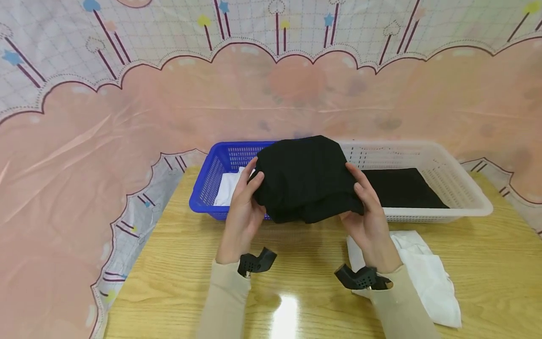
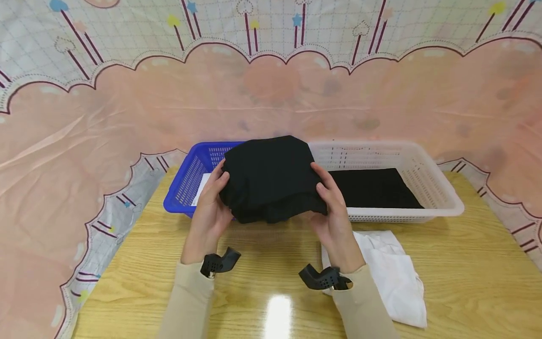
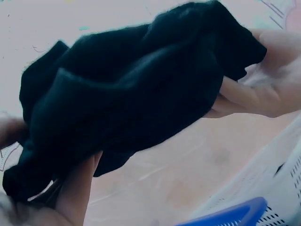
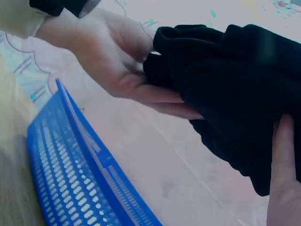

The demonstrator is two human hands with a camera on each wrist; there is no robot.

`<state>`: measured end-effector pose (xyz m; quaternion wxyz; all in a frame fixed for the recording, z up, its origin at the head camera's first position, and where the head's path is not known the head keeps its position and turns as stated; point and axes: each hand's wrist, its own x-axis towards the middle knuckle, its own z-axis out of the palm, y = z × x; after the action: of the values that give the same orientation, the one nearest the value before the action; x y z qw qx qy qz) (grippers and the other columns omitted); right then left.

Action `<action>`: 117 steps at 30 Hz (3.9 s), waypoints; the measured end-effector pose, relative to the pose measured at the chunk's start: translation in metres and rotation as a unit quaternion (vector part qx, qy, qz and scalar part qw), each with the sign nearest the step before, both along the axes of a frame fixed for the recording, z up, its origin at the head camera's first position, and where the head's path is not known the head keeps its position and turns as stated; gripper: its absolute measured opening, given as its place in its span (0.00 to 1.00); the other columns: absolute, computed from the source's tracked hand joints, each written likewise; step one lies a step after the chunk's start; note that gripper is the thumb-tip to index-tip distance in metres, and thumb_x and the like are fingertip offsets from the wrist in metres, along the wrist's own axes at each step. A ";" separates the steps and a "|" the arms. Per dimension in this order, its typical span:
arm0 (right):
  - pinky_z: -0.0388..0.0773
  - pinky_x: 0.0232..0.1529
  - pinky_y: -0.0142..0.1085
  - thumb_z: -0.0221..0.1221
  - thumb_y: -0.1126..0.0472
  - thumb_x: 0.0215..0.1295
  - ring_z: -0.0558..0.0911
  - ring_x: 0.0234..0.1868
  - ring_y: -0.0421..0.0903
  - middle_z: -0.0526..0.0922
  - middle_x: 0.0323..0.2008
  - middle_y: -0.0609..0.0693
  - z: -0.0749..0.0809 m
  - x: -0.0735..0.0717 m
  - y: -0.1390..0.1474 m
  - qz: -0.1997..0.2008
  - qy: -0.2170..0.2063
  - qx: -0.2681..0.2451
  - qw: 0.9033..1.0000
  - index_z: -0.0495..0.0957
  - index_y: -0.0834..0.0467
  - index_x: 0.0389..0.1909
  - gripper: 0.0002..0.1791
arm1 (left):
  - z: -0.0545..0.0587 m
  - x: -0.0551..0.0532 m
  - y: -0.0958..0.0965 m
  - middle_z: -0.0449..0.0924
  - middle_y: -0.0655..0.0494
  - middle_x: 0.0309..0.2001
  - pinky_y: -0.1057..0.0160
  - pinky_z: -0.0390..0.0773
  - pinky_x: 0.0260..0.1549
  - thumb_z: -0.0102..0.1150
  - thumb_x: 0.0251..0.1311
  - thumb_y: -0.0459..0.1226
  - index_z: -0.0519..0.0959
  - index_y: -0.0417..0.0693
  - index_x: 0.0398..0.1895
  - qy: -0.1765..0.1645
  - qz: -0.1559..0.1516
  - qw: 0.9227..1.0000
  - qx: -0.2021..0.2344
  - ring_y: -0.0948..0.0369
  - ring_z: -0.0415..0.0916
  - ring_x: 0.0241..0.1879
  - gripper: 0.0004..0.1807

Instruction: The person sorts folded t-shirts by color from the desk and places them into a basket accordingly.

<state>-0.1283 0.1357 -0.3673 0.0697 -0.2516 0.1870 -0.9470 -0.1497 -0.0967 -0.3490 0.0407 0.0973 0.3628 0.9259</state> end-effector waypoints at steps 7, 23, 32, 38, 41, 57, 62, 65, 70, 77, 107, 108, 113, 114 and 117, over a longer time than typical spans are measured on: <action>0.72 0.41 0.36 0.43 0.76 0.63 0.74 0.43 0.48 0.64 0.57 0.56 -0.001 -0.011 0.003 -0.021 0.035 0.035 0.999 0.54 0.62 0.64 0.27 | 0.001 -0.011 0.006 0.63 0.47 0.59 0.61 0.71 0.48 0.53 0.59 0.33 0.58 0.49 0.63 0.013 0.042 0.999 -0.002 0.53 0.67 0.54 0.29; 0.74 0.38 0.37 0.35 0.79 0.63 0.75 0.44 0.50 0.60 0.61 0.56 -0.007 -0.026 0.007 -0.053 0.008 0.074 0.996 0.56 0.61 0.64 0.28 | -0.007 -0.025 0.044 0.70 0.46 0.53 0.54 0.71 0.47 0.61 0.53 0.40 0.59 0.48 0.53 -0.037 0.184 0.982 0.037 0.51 0.71 0.50 0.27; 0.74 0.36 0.34 0.34 0.81 0.63 0.73 0.47 0.49 0.54 0.63 0.57 -0.011 -0.030 0.016 -0.092 0.020 0.132 0.987 0.53 0.62 0.65 0.29 | -0.012 -0.028 0.041 0.62 0.50 0.60 0.54 0.60 0.57 0.53 0.59 0.38 0.62 0.49 0.60 0.020 0.059 0.998 0.022 0.54 0.59 0.58 0.26; 0.74 0.33 0.34 0.35 0.82 0.62 0.75 0.43 0.49 0.57 0.61 0.57 -0.012 -0.036 0.027 -0.100 0.018 0.130 0.986 0.54 0.62 0.64 0.29 | -0.012 -0.028 0.045 0.57 0.52 0.63 0.49 0.60 0.55 0.49 0.62 0.38 0.55 0.56 0.64 0.063 -0.011 0.998 -0.015 0.53 0.56 0.60 0.27; 0.75 0.35 0.34 0.36 0.81 0.63 0.75 0.45 0.49 0.59 0.60 0.57 -0.013 -0.039 0.035 -0.112 0.013 0.145 0.983 0.54 0.63 0.64 0.28 | -0.014 -0.028 0.049 0.57 0.53 0.63 0.49 0.62 0.54 0.49 0.62 0.39 0.54 0.59 0.64 0.069 -0.020 0.996 -0.043 0.53 0.57 0.60 0.28; 0.70 0.17 0.23 0.49 0.68 0.65 0.74 0.18 0.37 0.57 0.62 0.53 -0.020 -0.041 0.079 -0.233 -0.011 0.436 0.869 0.61 0.57 0.63 0.25 | -0.030 -0.031 0.085 0.61 0.54 0.59 0.52 0.66 0.51 0.54 0.59 0.40 0.54 0.57 0.63 0.048 -0.002 0.989 -0.137 0.55 0.63 0.55 0.30; 0.67 0.45 0.37 0.53 0.56 0.63 0.71 0.49 0.36 0.61 0.62 0.45 -0.021 -0.041 0.083 -0.291 0.007 0.624 0.725 0.68 0.46 0.59 0.22 | -0.033 -0.030 0.089 0.59 0.56 0.60 0.53 0.64 0.54 0.55 0.57 0.42 0.49 0.61 0.64 0.025 0.009 0.988 -0.154 0.56 0.63 0.56 0.35; 0.53 0.59 0.51 0.54 0.57 0.63 0.53 0.65 0.43 0.62 0.62 0.45 -0.023 -0.041 0.084 -0.304 0.018 0.659 0.688 0.73 0.49 0.52 0.16 | -0.033 -0.029 0.089 0.63 0.56 0.58 0.55 0.65 0.53 0.56 0.57 0.45 0.48 0.61 0.62 0.004 0.018 0.979 -0.205 0.58 0.67 0.54 0.35; 0.55 0.57 0.52 0.53 0.60 0.63 0.57 0.63 0.48 0.66 0.58 0.47 -0.026 -0.042 0.083 -0.320 0.029 0.683 0.656 0.76 0.51 0.46 0.11 | -0.033 -0.029 0.091 0.65 0.52 0.53 0.59 0.66 0.51 0.56 0.56 0.48 0.51 0.55 0.49 0.003 0.047 0.952 -0.303 0.59 0.69 0.50 0.27; 0.58 0.55 0.48 0.52 0.63 0.64 0.61 0.60 0.46 0.68 0.55 0.46 -0.024 -0.043 0.079 -0.328 0.012 0.680 0.656 0.75 0.48 0.49 0.14 | -0.024 -0.024 0.087 0.62 0.55 0.38 0.64 0.66 0.36 0.53 0.60 0.43 0.62 0.44 0.38 0.098 0.038 0.913 -0.395 0.61 0.64 0.38 0.14; 0.51 0.62 0.45 0.49 0.63 0.65 0.54 0.65 0.44 0.65 0.60 0.50 -0.026 -0.045 0.087 -0.342 -0.043 0.653 0.674 0.75 0.51 0.52 0.16 | -0.020 -0.016 0.098 0.53 0.62 0.66 0.60 0.60 0.57 0.47 0.63 0.44 0.69 0.49 0.58 0.134 0.032 0.865 -0.483 0.66 0.48 0.65 0.21; 0.53 0.61 0.45 0.49 0.63 0.66 0.55 0.65 0.44 0.65 0.60 0.49 -0.026 -0.046 0.087 -0.336 -0.045 0.656 0.674 0.75 0.50 0.52 0.16 | -0.026 -0.019 0.099 0.53 0.65 0.66 0.61 0.60 0.57 0.47 0.63 0.45 0.69 0.51 0.58 0.136 0.036 0.864 -0.483 0.67 0.49 0.64 0.21; 0.54 0.61 0.46 0.46 0.63 0.67 0.56 0.64 0.43 0.63 0.61 0.46 -0.023 -0.048 0.091 -0.323 -0.050 0.658 0.679 0.72 0.43 0.56 0.20 | -0.040 -0.032 0.105 0.58 0.70 0.63 0.67 0.64 0.53 0.46 0.62 0.50 0.72 0.56 0.56 0.135 0.075 0.864 -0.479 0.71 0.56 0.60 0.20; 0.53 0.61 0.46 0.46 0.63 0.67 0.56 0.64 0.43 0.63 0.62 0.45 -0.023 -0.048 0.091 -0.322 -0.049 0.658 0.679 0.71 0.42 0.56 0.20 | -0.040 -0.033 0.106 0.59 0.69 0.62 0.68 0.65 0.52 0.46 0.62 0.51 0.73 0.56 0.55 0.134 0.085 0.864 -0.478 0.70 0.58 0.59 0.21; 0.52 0.61 0.46 0.46 0.64 0.67 0.55 0.64 0.42 0.63 0.62 0.45 -0.022 -0.050 0.090 -0.325 -0.048 0.649 0.687 0.71 0.42 0.56 0.20 | -0.039 -0.036 0.106 0.61 0.68 0.61 0.68 0.66 0.52 0.46 0.61 0.52 0.74 0.56 0.53 0.119 0.098 0.865 -0.478 0.69 0.60 0.58 0.21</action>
<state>-0.1785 0.2261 -0.3892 -0.0874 -0.0216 0.8211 -0.5636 -0.1860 0.0095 -0.3883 -0.0520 0.1398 0.7706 0.6196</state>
